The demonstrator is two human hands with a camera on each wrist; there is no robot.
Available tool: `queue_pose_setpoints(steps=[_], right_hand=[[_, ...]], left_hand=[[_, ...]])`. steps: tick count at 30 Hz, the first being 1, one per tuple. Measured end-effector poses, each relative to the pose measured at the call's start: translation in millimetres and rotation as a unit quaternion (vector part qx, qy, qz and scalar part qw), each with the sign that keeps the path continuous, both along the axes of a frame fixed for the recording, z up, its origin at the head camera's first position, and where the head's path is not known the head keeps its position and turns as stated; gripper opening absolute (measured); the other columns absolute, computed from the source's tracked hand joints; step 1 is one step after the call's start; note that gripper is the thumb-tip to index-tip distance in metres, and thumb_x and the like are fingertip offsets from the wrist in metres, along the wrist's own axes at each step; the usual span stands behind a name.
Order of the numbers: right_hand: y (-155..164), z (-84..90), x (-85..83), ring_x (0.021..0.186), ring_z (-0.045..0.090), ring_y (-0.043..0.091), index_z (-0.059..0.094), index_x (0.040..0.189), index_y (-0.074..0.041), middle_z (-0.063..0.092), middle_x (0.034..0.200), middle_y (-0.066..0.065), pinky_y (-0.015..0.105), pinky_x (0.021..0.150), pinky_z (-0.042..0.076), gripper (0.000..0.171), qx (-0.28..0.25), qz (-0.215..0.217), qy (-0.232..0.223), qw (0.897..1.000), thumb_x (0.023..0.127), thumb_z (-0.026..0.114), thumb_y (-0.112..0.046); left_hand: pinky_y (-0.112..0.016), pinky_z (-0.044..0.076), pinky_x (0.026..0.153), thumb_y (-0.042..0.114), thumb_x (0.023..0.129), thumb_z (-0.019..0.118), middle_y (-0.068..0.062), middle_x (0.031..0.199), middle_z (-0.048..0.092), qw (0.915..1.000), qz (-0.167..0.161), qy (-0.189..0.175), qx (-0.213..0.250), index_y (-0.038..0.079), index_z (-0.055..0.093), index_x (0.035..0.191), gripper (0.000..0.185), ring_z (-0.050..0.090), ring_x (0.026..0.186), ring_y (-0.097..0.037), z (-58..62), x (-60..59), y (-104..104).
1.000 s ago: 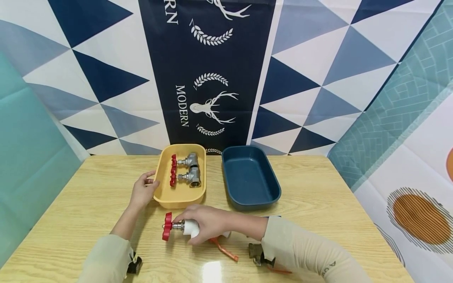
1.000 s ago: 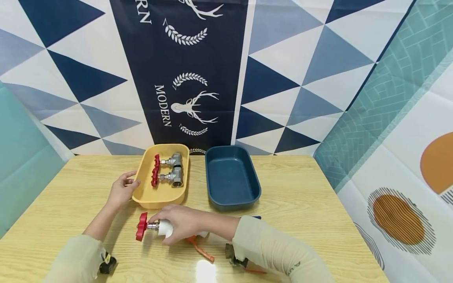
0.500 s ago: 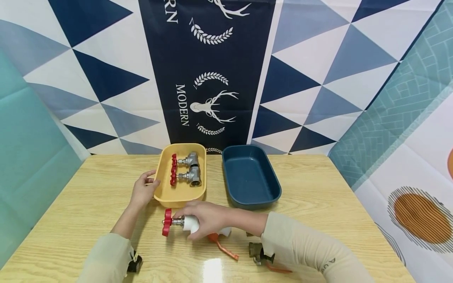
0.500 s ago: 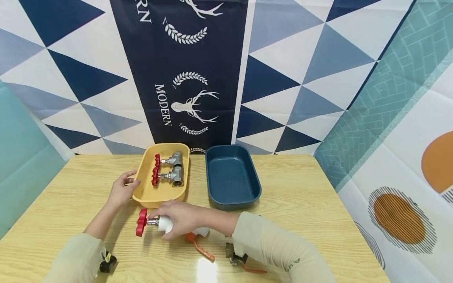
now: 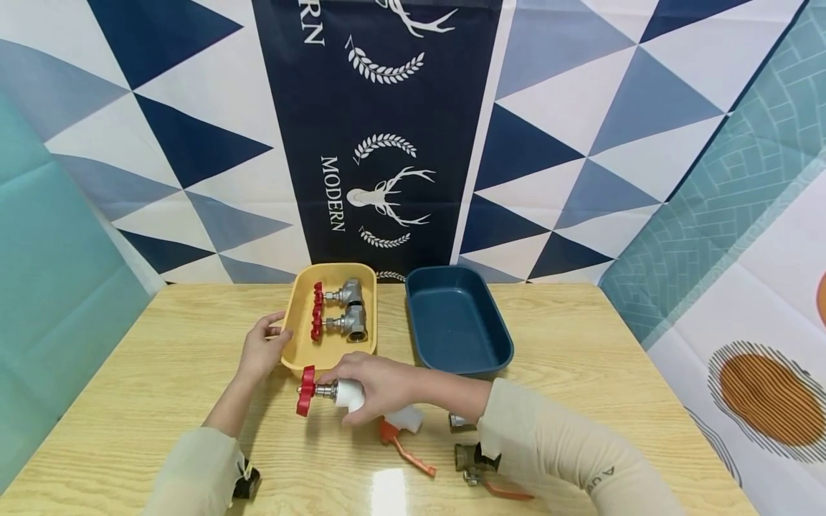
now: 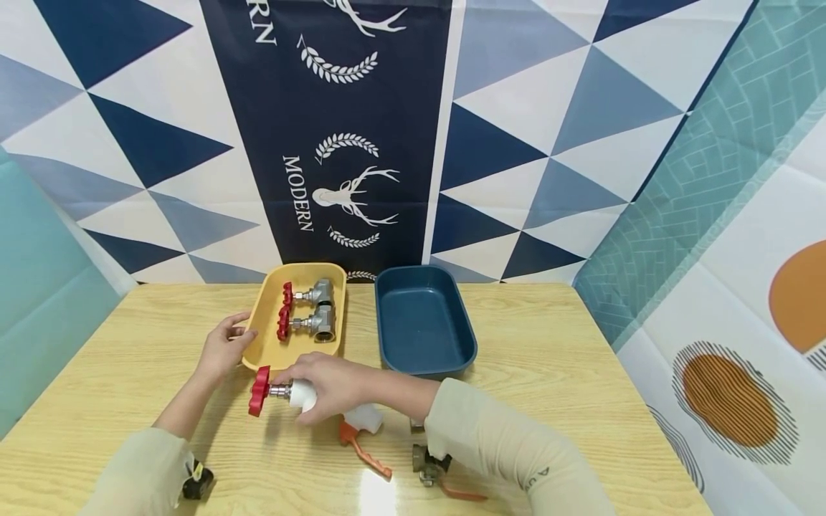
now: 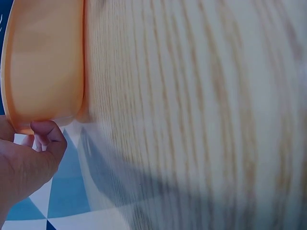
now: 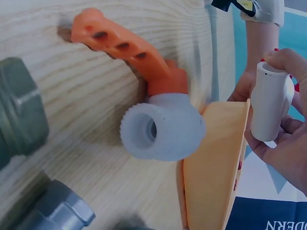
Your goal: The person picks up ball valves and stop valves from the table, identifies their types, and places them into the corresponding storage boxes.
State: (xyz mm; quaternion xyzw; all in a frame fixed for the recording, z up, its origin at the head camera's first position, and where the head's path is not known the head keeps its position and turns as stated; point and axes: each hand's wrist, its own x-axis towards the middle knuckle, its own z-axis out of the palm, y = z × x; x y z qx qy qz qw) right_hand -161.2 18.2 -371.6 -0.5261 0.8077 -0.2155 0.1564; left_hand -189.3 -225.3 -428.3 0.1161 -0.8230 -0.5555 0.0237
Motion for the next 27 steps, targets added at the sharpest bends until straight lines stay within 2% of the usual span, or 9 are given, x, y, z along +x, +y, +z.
queue_pose_setpoints(steps=[8, 20, 27], right_hand=[[1.9, 2.4, -4.6, 0.1, 0.048, 0.004, 0.05, 0.134, -0.019, 0.058, 0.119, 0.0, 0.01, 0.075, 0.04, 0.063, -0.001, -0.008, 0.011, 1.0, 0.077, 0.075, -0.027], [4.2, 8.4, -10.0, 0.095, 0.047, 0.004, 0.051, 0.133, -0.019, 0.058, 0.119, 0.0, 0.012, 0.073, 0.041, 0.061, 0.006, -0.018, 0.007, 1.0, 0.078, 0.074, -0.026], [3.1, 8.2, -13.7, 0.101, 0.048, 0.006, 0.05, 0.134, -0.019, 0.057, 0.123, 0.001, 0.013, 0.076, 0.041, 0.061, 0.011, -0.017, 0.009, 1.0, 0.078, 0.074, -0.026]], left_hand=[[-0.022, 0.053, 0.064, 0.01, 0.093, 0.051, -0.014, 0.102, 0.051, 0.9999, 0.007, 0.011, -0.003, 0.001, 0.041, 0.138, 0.046, 0.057, 0.083, -0.018, -1.4, -0.2, 0.2], [-0.022, 0.053, 0.064, 0.01, 0.093, 0.051, -0.013, 0.101, 0.05, 0.9999, 0.006, 0.009, -0.001, 0.001, 0.041, 0.138, 0.047, 0.057, 0.085, -0.019, -1.6, -0.8, 0.2], [-0.021, 0.053, 0.065, 0.01, 0.093, 0.051, -0.013, 0.102, 0.05, 1.0, 0.006, 0.005, 0.003, 0.002, 0.04, 0.138, 0.047, 0.058, 0.087, -0.021, -1.6, 0.2, 0.6]])
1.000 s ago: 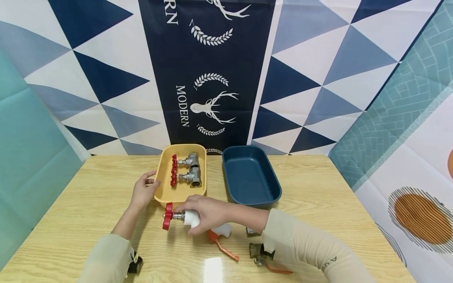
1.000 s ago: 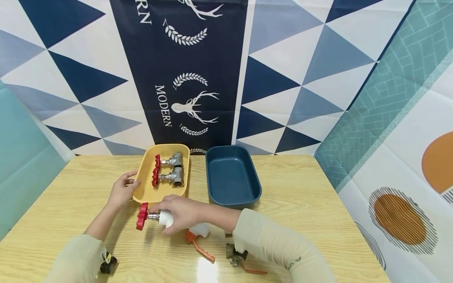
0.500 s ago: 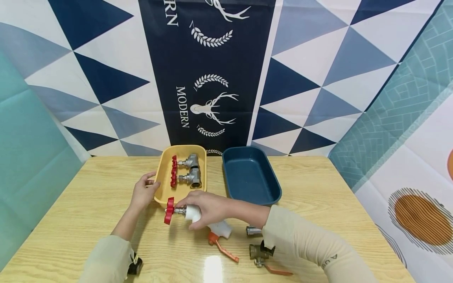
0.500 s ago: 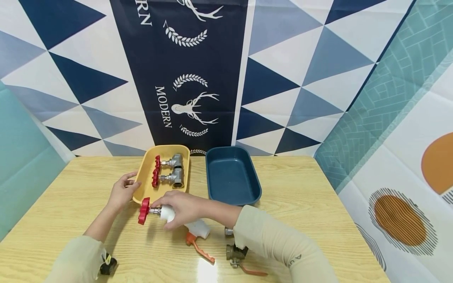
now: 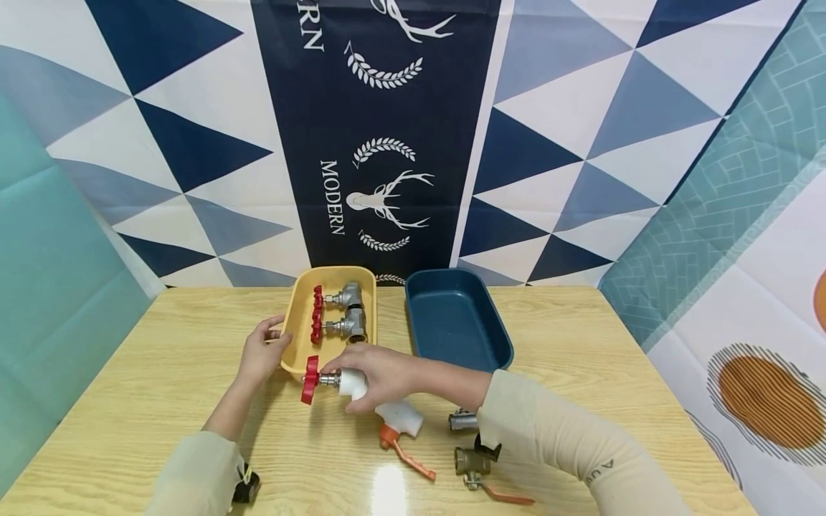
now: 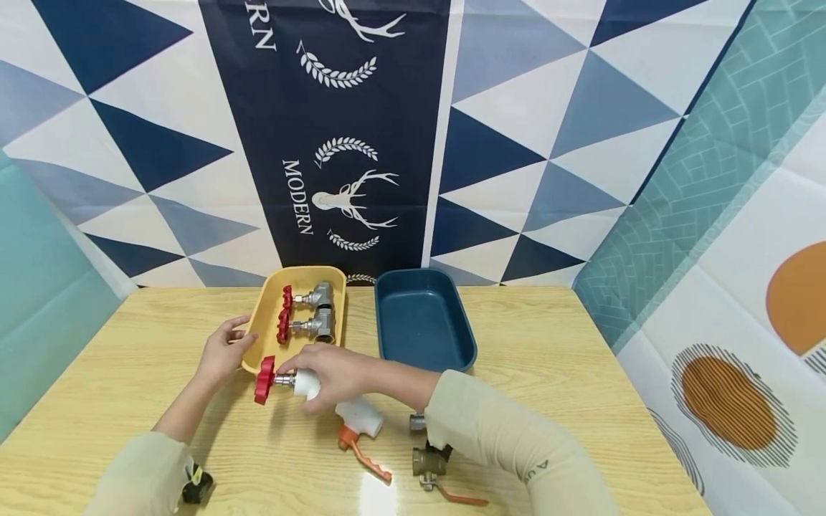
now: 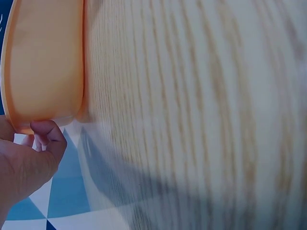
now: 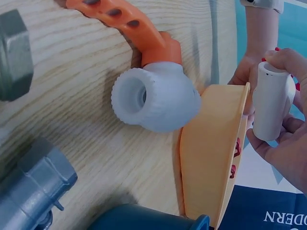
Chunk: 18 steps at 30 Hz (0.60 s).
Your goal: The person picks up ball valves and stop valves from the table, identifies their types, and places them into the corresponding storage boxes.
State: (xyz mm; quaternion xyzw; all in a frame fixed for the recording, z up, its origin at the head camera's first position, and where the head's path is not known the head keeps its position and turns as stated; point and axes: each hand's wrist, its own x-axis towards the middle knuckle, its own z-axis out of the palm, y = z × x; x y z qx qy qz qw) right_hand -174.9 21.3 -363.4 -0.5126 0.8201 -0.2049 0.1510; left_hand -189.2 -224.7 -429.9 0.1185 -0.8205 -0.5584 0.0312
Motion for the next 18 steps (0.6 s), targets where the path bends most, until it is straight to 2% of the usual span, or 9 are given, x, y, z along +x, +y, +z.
queue_pose_setpoints(steps=[8, 13, 18], right_hand=[[-2.8, -0.3, -5.1, 0.105, 0.049, 0.009, 0.05, 0.134, -0.018, 0.057, 0.123, 0.002, 0.014, 0.081, 0.042, 0.062, 0.0, -0.001, 0.022, 1.0, 0.077, 0.075, -0.025], [-3.0, 2.5, -6.4, 0.112, 0.048, 0.011, 0.05, 0.134, -0.017, 0.056, 0.125, 0.002, 0.018, 0.089, 0.042, 0.062, 0.006, -0.006, 0.02, 1.0, 0.078, 0.074, -0.026], [-4.0, 2.7, -8.2, 0.113, 0.049, 0.012, 0.05, 0.134, -0.016, 0.055, 0.126, 0.003, 0.019, 0.091, 0.042, 0.062, 0.006, -0.009, 0.019, 1.0, 0.078, 0.074, -0.026]], left_hand=[[-0.019, 0.052, 0.062, 0.01, 0.093, 0.051, -0.013, 0.102, 0.051, 1.0, 0.001, -0.002, -0.001, 0.002, 0.04, 0.138, 0.047, 0.058, 0.086, -0.02, -0.9, 1.1, -0.4], [-0.02, 0.052, 0.064, 0.011, 0.093, 0.051, -0.013, 0.102, 0.051, 1.0, 0.003, -0.002, -0.002, 0.002, 0.041, 0.138, 0.047, 0.058, 0.089, -0.022, 0.0, 1.0, 0.4], [-0.022, 0.054, 0.066, 0.011, 0.093, 0.051, -0.013, 0.102, 0.051, 1.0, 0.002, -0.001, -0.006, 0.002, 0.041, 0.138, 0.047, 0.058, 0.09, -0.024, 0.3, 0.9, 0.4]])
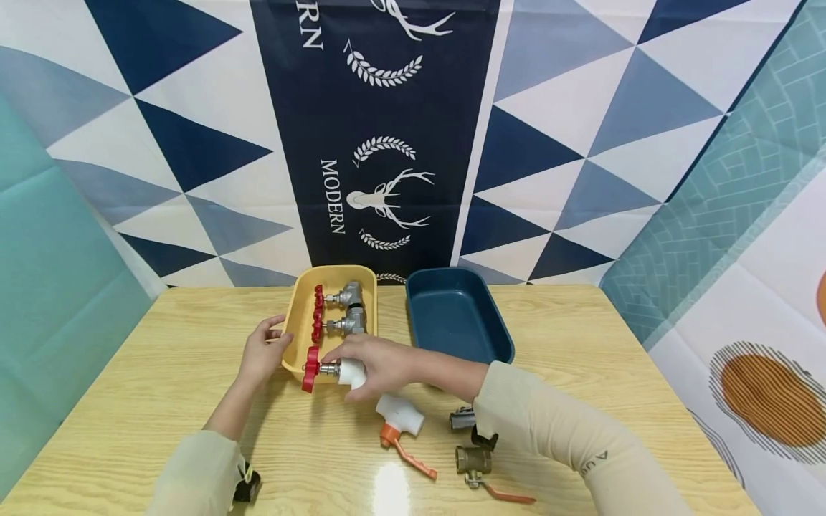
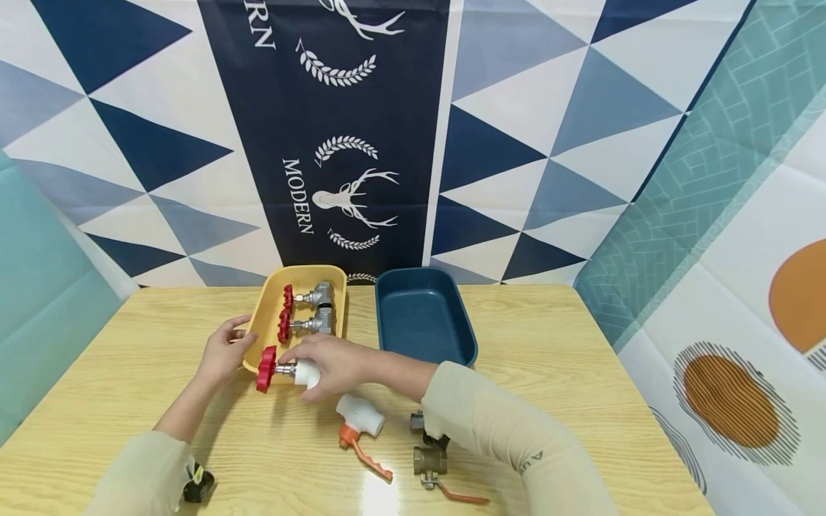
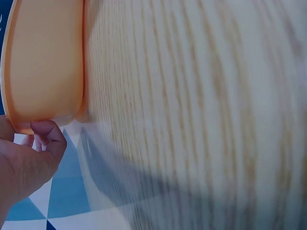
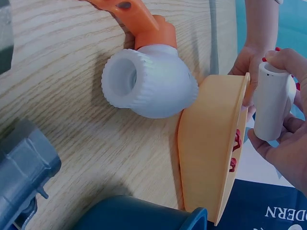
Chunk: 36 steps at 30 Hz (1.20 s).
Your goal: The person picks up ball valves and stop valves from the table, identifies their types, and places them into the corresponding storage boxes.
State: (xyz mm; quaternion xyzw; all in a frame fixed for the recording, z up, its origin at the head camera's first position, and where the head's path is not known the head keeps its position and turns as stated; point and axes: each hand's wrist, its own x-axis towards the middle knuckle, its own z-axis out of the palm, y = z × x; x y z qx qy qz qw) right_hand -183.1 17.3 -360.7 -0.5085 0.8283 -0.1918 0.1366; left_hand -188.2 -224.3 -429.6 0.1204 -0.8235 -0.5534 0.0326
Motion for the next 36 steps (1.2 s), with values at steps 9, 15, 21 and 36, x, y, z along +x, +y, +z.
queue_pose_setpoints(steps=[9, 15, 21, 36], right_hand=[[-0.2, -2.1, -6.6, 0.114, 0.049, 0.014, 0.05, 0.134, -0.016, 0.056, 0.125, 0.004, 0.02, 0.093, 0.042, 0.061, -0.003, -0.004, 0.005, 1.0, 0.078, 0.074, -0.026], [0.4, -3.2, -8.7, 0.11, 0.049, 0.013, 0.051, 0.133, -0.016, 0.058, 0.121, 0.004, 0.019, 0.09, 0.042, 0.062, -0.011, 0.001, 0.011, 1.0, 0.077, 0.075, -0.026], [1.4, -4.9, -11.3, 0.108, 0.049, 0.013, 0.052, 0.133, -0.015, 0.057, 0.12, 0.004, 0.021, 0.09, 0.042, 0.061, -0.007, -0.002, 0.019, 1.0, 0.077, 0.075, -0.027], [-6.5, -4.1, -18.6, 0.12, 0.048, 0.016, 0.051, 0.134, -0.015, 0.054, 0.131, 0.005, 0.027, 0.103, 0.039, 0.062, -0.004, -0.005, 0.019, 1.0, 0.078, 0.074, -0.026]], left_hand=[[-0.022, 0.054, 0.064, 0.01, 0.093, 0.052, -0.013, 0.102, 0.05, 1.0, -0.002, 0.001, 0.009, 0.001, 0.04, 0.138, 0.046, 0.058, 0.086, -0.02, 1.2, -1.4, 0.4], [-0.023, 0.055, 0.066, 0.009, 0.094, 0.05, -0.014, 0.104, 0.049, 0.9998, -0.009, 0.0, 0.017, 0.001, 0.039, 0.139, 0.047, 0.058, 0.092, -0.025, -0.8, -0.9, 0.7], [-0.024, 0.055, 0.067, 0.009, 0.094, 0.05, -0.014, 0.103, 0.049, 0.9998, -0.008, 0.002, 0.016, 0.001, 0.04, 0.138, 0.046, 0.058, 0.092, -0.025, -2.1, -0.2, 2.9], [-0.02, 0.053, 0.065, 0.011, 0.095, 0.051, -0.013, 0.105, 0.048, 0.9998, -0.002, -0.006, 0.018, 0.004, 0.039, 0.14, 0.047, 0.057, 0.09, -0.02, -0.6, 1.2, 0.0]])
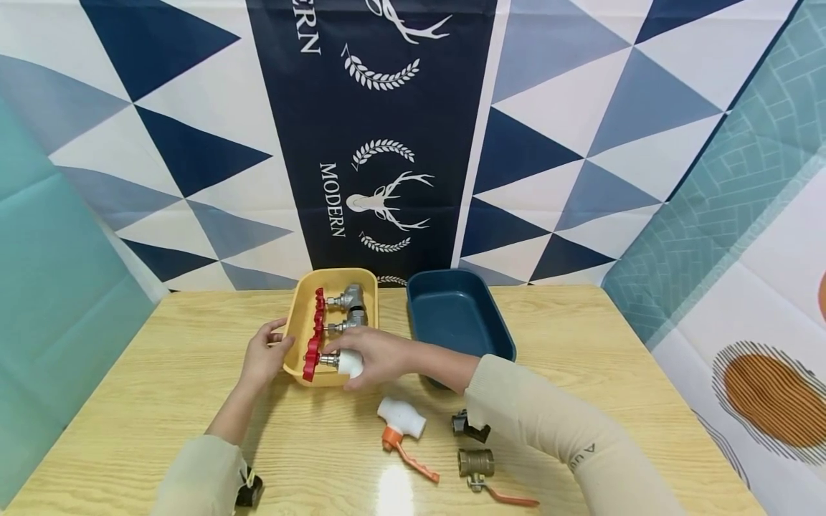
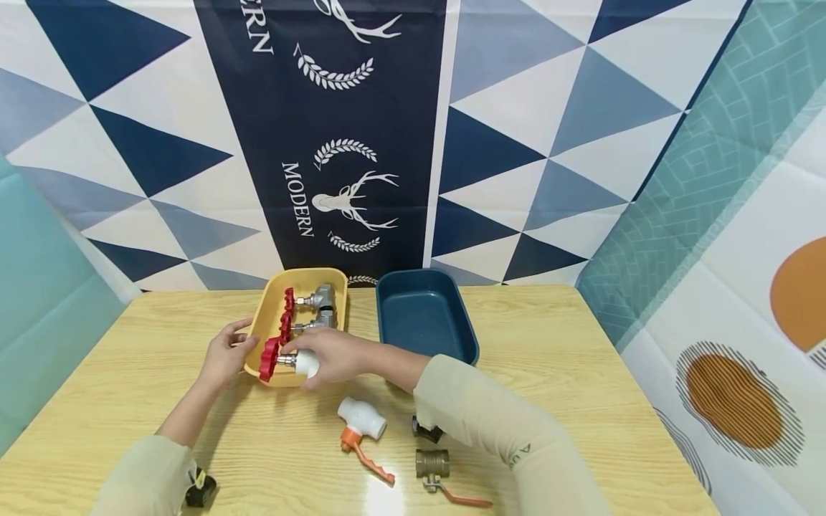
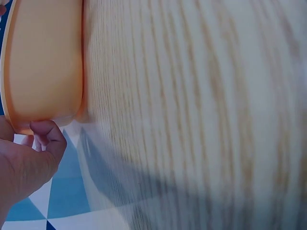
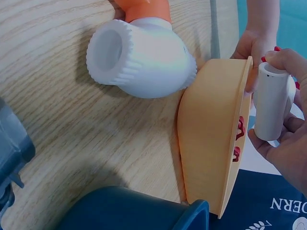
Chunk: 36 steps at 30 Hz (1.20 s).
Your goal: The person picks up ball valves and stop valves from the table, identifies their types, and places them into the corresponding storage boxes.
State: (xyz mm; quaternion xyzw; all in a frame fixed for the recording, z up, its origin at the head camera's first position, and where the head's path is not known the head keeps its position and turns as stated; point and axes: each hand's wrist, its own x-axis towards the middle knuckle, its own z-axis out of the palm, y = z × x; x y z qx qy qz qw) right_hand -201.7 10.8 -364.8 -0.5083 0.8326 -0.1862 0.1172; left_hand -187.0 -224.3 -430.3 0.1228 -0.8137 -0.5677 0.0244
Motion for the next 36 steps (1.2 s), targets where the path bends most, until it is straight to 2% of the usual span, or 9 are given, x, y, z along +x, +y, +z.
queue_pose_setpoints(steps=[6, 17, 28, 36], right_hand=[[-2.5, -0.9, -1.1, 0.124, 0.047, 0.017, 0.051, 0.134, -0.015, 0.054, 0.133, 0.004, 0.027, 0.106, 0.036, 0.062, 0.01, 0.0, 0.007, 1.0, 0.078, 0.074, -0.027], [-5.7, -2.2, -5.6, 0.117, 0.049, 0.015, 0.053, 0.132, -0.016, 0.056, 0.128, 0.004, 0.025, 0.099, 0.041, 0.059, 0.01, -0.008, 0.003, 1.0, 0.077, 0.074, -0.026], [-8.5, -2.2, -13.4, 0.114, 0.05, 0.015, 0.053, 0.132, -0.015, 0.056, 0.128, 0.004, 0.023, 0.093, 0.042, 0.058, 0.008, -0.014, -0.013, 1.0, 0.078, 0.073, -0.024], [-11.3, -4.5, -18.2, 0.114, 0.05, 0.016, 0.053, 0.132, -0.014, 0.056, 0.129, 0.005, 0.023, 0.091, 0.043, 0.058, 0.012, -0.019, -0.025, 0.999, 0.078, 0.073, -0.022]], left_hand=[[-0.021, 0.052, 0.064, 0.011, 0.094, 0.05, -0.012, 0.104, 0.048, 1.0, 0.002, 0.001, -0.006, 0.004, 0.039, 0.139, 0.047, 0.056, 0.087, -0.019, 0.0, 0.4, 0.6], [-0.018, 0.051, 0.062, 0.011, 0.094, 0.051, -0.011, 0.101, 0.048, 1.0, 0.004, 0.004, -0.004, 0.003, 0.039, 0.139, 0.047, 0.055, 0.082, -0.014, -0.2, 0.6, 0.6], [-0.021, 0.054, 0.065, 0.009, 0.094, 0.05, -0.014, 0.103, 0.049, 0.9999, 0.002, 0.013, -0.002, 0.002, 0.039, 0.139, 0.047, 0.057, 0.087, -0.022, 0.4, -0.8, 0.6], [-0.023, 0.054, 0.066, 0.008, 0.093, 0.05, -0.014, 0.102, 0.05, 0.9998, 0.002, 0.017, 0.001, 0.001, 0.04, 0.138, 0.047, 0.057, 0.088, -0.022, -2.8, -1.9, -0.1]])
